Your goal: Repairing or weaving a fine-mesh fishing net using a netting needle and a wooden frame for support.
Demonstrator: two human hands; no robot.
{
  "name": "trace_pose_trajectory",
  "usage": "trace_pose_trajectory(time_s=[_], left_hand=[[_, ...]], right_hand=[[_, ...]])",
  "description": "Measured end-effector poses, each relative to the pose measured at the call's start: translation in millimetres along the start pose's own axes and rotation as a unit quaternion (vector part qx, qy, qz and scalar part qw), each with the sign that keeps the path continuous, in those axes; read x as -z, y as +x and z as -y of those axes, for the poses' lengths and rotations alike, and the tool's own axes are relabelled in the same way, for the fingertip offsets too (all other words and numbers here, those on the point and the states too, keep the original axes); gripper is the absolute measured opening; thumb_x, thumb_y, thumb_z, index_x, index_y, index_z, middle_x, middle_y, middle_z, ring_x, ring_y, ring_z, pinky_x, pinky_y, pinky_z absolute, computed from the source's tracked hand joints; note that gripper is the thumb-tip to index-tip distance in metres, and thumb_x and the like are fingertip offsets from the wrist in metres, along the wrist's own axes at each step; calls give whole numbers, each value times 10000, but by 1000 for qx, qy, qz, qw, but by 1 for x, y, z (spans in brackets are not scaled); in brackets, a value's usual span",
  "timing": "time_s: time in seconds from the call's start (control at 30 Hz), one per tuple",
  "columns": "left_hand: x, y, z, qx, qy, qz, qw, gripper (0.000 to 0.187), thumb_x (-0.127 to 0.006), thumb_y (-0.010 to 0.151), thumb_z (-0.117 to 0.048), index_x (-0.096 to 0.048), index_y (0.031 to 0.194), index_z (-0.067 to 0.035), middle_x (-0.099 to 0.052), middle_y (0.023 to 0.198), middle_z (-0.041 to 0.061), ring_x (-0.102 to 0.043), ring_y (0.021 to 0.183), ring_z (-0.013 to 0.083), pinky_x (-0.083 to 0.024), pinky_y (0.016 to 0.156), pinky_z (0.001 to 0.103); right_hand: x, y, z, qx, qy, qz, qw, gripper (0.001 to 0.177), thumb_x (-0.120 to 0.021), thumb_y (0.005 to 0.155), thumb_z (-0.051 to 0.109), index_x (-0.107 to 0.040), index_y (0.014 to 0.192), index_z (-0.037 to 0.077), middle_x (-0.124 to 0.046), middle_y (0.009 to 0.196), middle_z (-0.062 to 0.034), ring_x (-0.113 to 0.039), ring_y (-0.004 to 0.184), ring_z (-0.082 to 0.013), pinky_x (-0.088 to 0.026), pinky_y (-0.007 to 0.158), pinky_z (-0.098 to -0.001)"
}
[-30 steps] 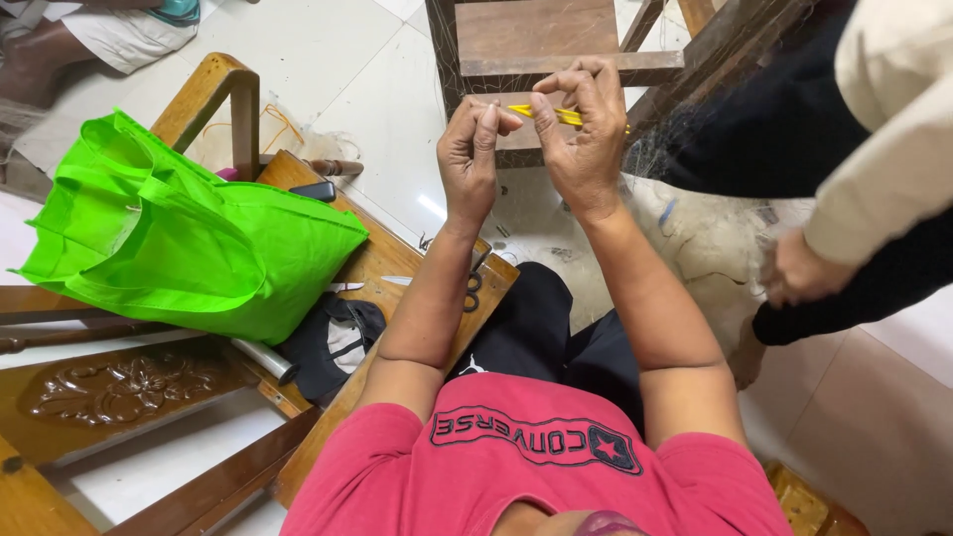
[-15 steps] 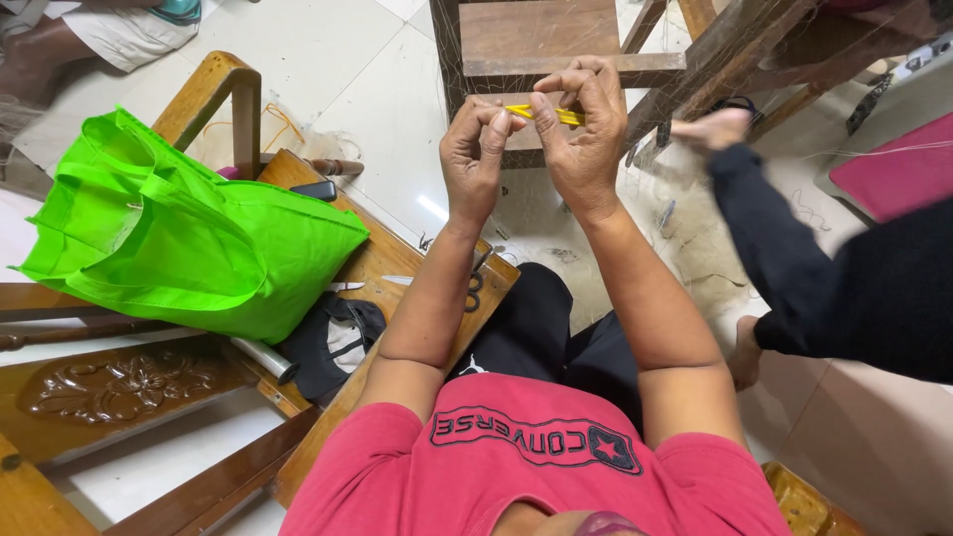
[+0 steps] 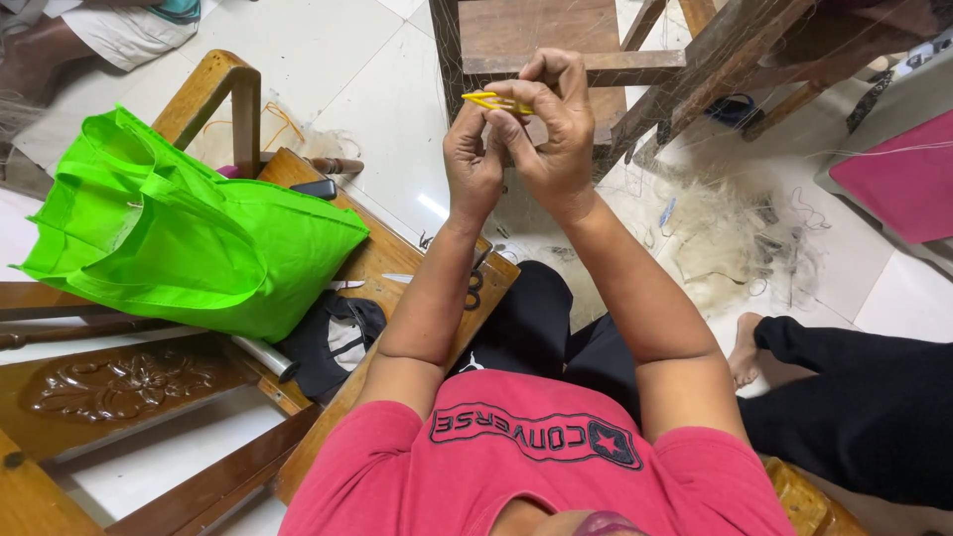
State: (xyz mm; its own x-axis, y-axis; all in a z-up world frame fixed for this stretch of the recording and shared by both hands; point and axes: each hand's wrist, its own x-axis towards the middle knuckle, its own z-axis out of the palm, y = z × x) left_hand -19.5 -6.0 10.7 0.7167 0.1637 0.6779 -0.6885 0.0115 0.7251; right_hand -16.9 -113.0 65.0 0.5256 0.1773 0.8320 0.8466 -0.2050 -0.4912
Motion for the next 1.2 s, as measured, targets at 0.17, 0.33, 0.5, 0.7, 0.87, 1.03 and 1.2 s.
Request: trace_pose_trajectory(time_s=[0.17, 0.33, 0.5, 0.7, 0.87, 1.03, 1.2], left_hand=[[2, -2, 9, -8, -4, 6, 1000, 188, -565, 1057, -281, -635, 1009, -113, -537, 939, 22, -529, 922, 167, -460, 821, 307], [1, 0, 20, -5, -24, -13, 1000, 208, -607, 1039, -190, -698, 895, -72, -587, 828, 41, -565, 850, 177, -443, 927, 391], [5, 0, 32, 1, -37, -10, 999, 216, -630, 1043, -173, -753, 887, -88, -630, 796, 42, -620, 817, 163, -441, 1058, 460], [10, 2, 40, 8, -43, 21, 999, 207, -652, 1032, -180, -770, 882, -100, -638, 782, 40, -625, 795, 153, -435, 1066, 467], [15, 5, 33, 13, -50, 41, 998, 195, -650, 1031, -171, -795, 920, -101, -613, 751, 45, -585, 773, 141, -431, 1069, 476], [12, 12, 26, 39, -94, 34, 994, 187, -670, 1015, -164, -803, 911, -85, -585, 707, 46, -555, 762, 117, -448, 1048, 496], [8, 17, 24, 45, -103, 23, 993, 110, -748, 966, -149, -799, 900, -76, -535, 673, 28, -515, 756, 85, -475, 1016, 474]], right_hand=[[7, -2, 25, 49, -70, -87, 993, 119, -776, 959, 29, -731, 1064, 64, -480, 1038, -97, -488, 991, -251, -512, 791, -336], [36, -9, 50, -2, 51, -180, 982, 163, -747, 959, 173, -634, 977, 57, -544, 1049, -145, -563, 945, -242, -498, 835, -352], [53, -30, 35, -139, 237, -226, 935, 277, -549, 1081, 299, -408, 1094, 61, -540, 765, -177, -526, 498, -151, -528, 494, -300], [38, -56, 31, -329, 115, -29, 937, 245, -608, 1057, 119, -554, 1280, 34, -678, 1078, -79, -568, 917, -63, -488, 840, -237], [24, -70, 54, -315, 23, 23, 948, 186, -703, 989, 67, -753, 1167, 47, -705, 696, -81, -534, 555, -88, -475, 544, -245], [15, -74, 55, -252, -50, -9, 966, 140, -712, 975, 24, -794, 1085, 53, -768, 832, -119, -723, 655, -182, -548, 582, -267], [14, -68, 56, -219, -36, -36, 974, 119, -684, 966, -27, -783, 1016, 14, -626, 601, -74, -575, 570, -72, -479, 489, -259]])
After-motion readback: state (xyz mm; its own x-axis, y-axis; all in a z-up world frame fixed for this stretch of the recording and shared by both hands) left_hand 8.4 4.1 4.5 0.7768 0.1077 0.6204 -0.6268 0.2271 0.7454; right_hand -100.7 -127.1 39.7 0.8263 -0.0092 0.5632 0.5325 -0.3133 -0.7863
